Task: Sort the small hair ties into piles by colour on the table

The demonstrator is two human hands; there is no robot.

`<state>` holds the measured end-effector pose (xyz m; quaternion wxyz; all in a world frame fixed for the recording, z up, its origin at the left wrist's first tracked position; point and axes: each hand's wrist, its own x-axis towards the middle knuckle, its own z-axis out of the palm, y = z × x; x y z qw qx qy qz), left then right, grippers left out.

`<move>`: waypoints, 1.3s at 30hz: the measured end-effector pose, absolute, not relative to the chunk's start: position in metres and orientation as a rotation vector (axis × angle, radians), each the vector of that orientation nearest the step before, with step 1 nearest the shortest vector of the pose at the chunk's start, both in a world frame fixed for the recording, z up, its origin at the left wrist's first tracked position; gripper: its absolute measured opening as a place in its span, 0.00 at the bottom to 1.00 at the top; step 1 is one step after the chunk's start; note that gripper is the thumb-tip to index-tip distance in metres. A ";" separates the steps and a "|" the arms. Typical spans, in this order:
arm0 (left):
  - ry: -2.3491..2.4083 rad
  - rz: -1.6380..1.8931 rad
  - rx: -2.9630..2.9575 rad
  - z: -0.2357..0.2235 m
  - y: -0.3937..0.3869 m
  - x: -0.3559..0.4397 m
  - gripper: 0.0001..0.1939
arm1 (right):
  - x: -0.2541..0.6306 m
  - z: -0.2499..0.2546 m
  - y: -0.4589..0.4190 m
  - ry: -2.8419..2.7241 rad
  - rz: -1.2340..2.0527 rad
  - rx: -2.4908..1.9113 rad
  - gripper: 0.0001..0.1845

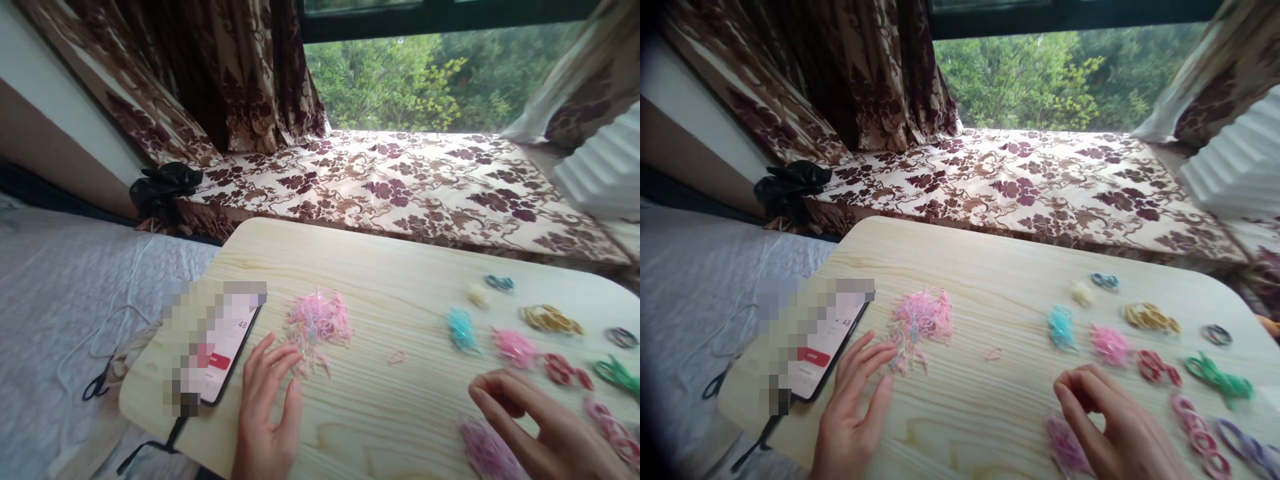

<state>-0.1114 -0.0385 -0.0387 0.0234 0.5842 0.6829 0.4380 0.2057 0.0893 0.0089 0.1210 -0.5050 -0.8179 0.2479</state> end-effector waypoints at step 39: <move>2.148 1.379 1.779 -0.037 -0.036 -0.109 0.16 | 0.138 0.000 0.089 -2.431 0.550 -1.365 0.15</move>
